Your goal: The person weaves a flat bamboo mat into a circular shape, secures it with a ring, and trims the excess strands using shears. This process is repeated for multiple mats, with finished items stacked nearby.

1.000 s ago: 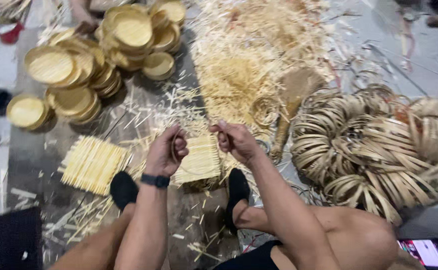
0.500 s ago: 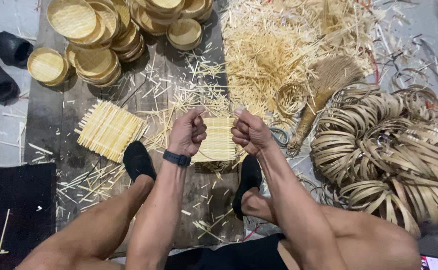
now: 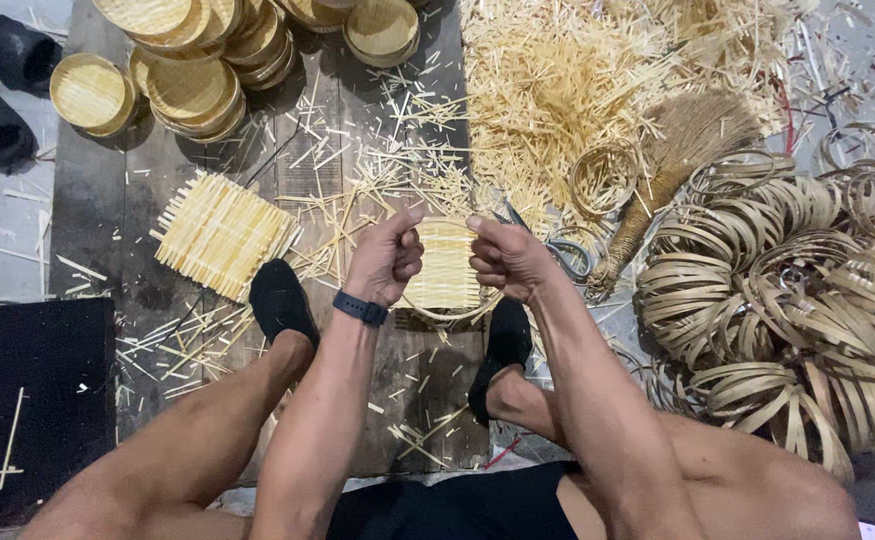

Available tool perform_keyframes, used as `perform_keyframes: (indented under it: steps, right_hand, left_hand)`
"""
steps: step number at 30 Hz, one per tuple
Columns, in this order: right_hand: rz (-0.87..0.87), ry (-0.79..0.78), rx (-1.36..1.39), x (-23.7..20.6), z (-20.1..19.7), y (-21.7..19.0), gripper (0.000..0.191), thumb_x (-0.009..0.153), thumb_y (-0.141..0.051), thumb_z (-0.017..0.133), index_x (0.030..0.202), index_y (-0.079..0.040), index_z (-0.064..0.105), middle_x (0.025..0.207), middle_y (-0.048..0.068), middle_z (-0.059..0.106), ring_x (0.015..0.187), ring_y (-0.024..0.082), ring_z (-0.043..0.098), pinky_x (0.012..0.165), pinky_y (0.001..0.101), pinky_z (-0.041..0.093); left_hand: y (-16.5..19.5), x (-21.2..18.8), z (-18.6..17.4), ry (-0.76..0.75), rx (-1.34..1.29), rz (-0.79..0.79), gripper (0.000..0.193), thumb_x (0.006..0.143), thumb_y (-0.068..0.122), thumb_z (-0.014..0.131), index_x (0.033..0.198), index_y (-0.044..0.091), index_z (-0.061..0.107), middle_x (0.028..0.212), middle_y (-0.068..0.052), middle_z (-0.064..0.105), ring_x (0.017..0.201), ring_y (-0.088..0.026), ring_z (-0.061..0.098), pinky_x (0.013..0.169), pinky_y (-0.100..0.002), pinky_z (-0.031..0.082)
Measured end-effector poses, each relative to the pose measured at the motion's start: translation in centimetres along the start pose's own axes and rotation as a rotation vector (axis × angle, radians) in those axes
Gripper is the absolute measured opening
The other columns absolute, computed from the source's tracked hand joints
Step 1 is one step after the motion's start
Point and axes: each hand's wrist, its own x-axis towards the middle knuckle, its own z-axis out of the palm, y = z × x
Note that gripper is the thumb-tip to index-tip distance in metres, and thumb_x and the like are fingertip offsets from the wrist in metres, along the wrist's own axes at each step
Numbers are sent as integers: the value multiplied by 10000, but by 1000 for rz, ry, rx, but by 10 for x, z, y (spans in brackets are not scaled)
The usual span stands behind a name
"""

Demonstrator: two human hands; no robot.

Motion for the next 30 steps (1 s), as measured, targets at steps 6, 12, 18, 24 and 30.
perform_keyframes:
  steps: [6,12,18,24,30]
  right_hand:
    - [-132,140,40,0,-12,12,429,962,-428,661,921,-1,650,689,7,554,640,153,569,643,321,516]
    - [-158,-14,34,0,-31,33,292,999,-268,678,1049,19,673,771,64,647,732,202,657,758,388,570]
    - [-150,174,-170,13,-49,43,349,971,-236,709,1157,58,690,794,75,682,710,148,675,674,325,589]
    - [-226,616,-539,38,-56,76,286,843,-142,784,1046,51,729,733,84,717,572,166,648,519,325,513]
    - [-372,900,-1033,61,-61,107,234,746,-191,856,904,-26,806,788,120,753,707,222,724,683,353,565]
  left_hand:
    - [-11,12,-10,3,-224,111,349,969,243,700,693,164,501,504,78,344,432,-74,298,405,-252,249]
    - [-10,23,-33,25,-263,58,374,961,271,690,665,165,487,479,59,344,389,-78,281,362,-249,235]
    - [-16,28,-47,125,-161,-46,367,985,349,687,713,128,575,503,52,399,415,-77,346,391,-237,285]
    - [-48,45,-78,412,465,206,118,828,107,763,774,109,658,663,9,640,514,-88,551,461,-252,450]
    - [-77,66,-112,515,1019,412,192,752,96,791,928,22,773,806,-95,772,703,-164,750,670,-298,592]
